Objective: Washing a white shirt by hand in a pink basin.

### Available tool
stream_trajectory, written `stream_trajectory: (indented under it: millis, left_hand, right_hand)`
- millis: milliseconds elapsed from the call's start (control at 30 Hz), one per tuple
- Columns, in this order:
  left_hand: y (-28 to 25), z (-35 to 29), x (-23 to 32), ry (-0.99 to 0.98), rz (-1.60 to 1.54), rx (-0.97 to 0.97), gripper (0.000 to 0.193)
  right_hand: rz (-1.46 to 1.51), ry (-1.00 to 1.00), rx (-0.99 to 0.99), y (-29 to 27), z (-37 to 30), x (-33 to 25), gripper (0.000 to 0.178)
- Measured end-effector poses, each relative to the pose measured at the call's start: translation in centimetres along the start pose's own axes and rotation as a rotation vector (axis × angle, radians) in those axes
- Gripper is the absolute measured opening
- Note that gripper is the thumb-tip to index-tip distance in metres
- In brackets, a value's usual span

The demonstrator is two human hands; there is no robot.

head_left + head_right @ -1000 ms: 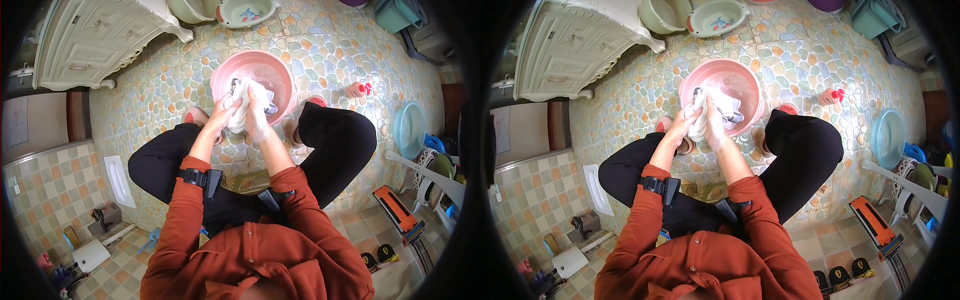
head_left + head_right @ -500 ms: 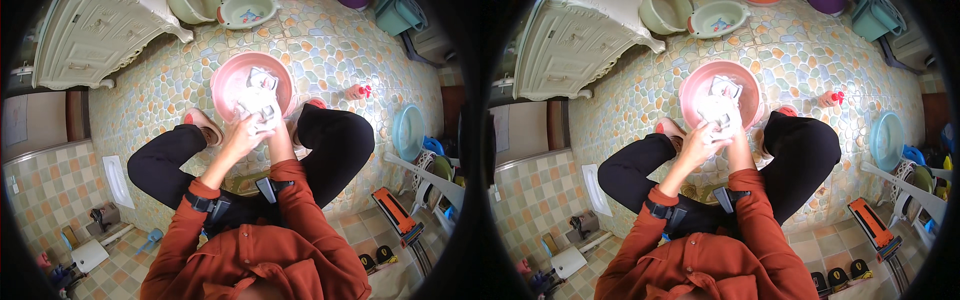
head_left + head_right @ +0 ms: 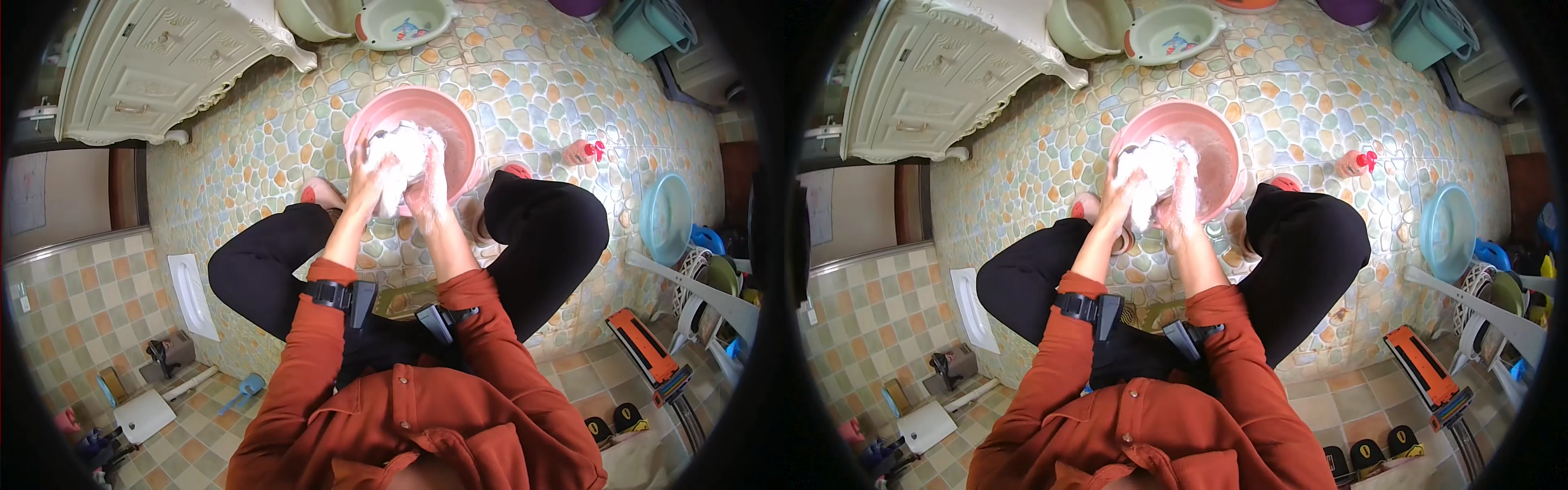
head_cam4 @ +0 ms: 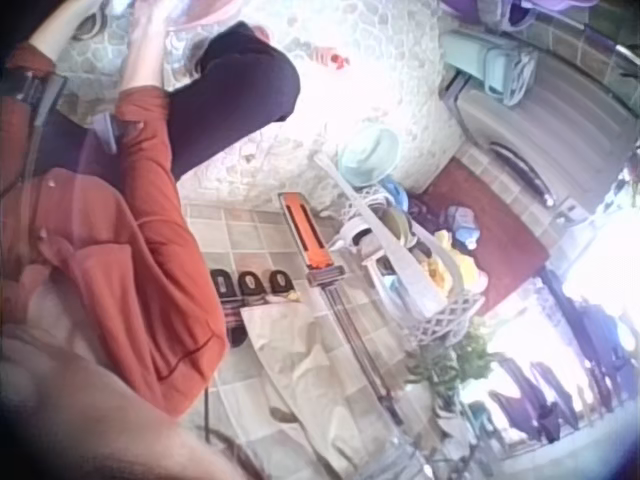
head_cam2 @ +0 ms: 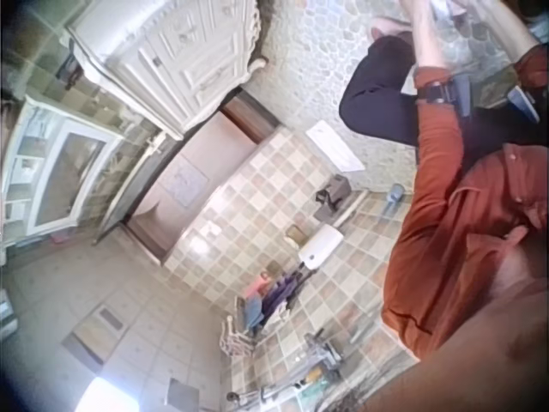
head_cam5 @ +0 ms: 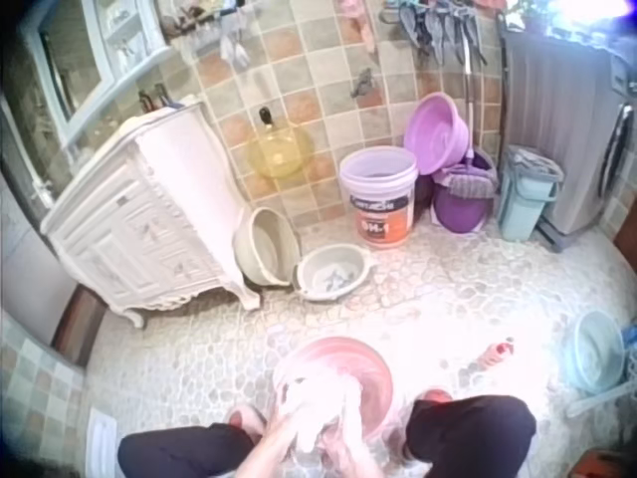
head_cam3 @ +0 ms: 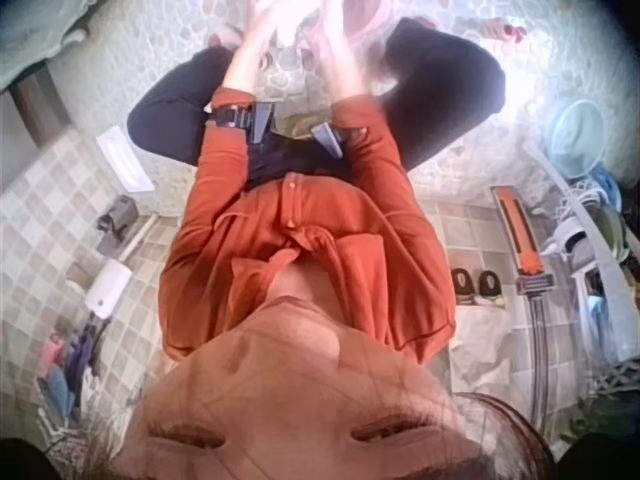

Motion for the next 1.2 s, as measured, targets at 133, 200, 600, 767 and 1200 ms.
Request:
stream_trajectory:
  millis: [133, 200, 600, 767, 1200]
  left_hand:
    - [2.9, -2.9, 2.9, 0.161, 0.21, -0.157, 0.065]
    - [4.3, -4.9, 5.2, 0.282, 0.466, -0.096, 0.062]
    - [4.1, -4.7, 7.4, 0.436, 0.671, 0.049, 0.045]
    - [4.7, -2.8, 7.3, 0.275, 0.879, 0.009, 0.047]
    - [-0.4, 1.9, -5.3, -0.276, 0.3, 0.017, 0.044]
  right_hand:
    - [0.074, 0.067, -0.28, -2.9, 3.0, -0.4, 0.037]
    - [-0.072, -0.045, -0.279, -4.7, 4.0, -0.7, 0.029]
    - [-0.185, 0.066, -0.39, -4.5, 4.2, 0.5, 0.028]
    - [-0.19, 0.033, -0.322, -5.2, 4.7, 0.7, 0.029]
    - [-0.319, -0.072, 0.156, -4.9, 1.9, 3.3, 0.031]
Point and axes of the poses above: each hand's wrist, its own z-axis towards the middle knuckle, its own y-axis out of the palm, x = y × z, the point moved 6 cm from there along z, towards the middle knuckle, and after that the axes turned 4 degrees about -x, right-handed, at the moved point
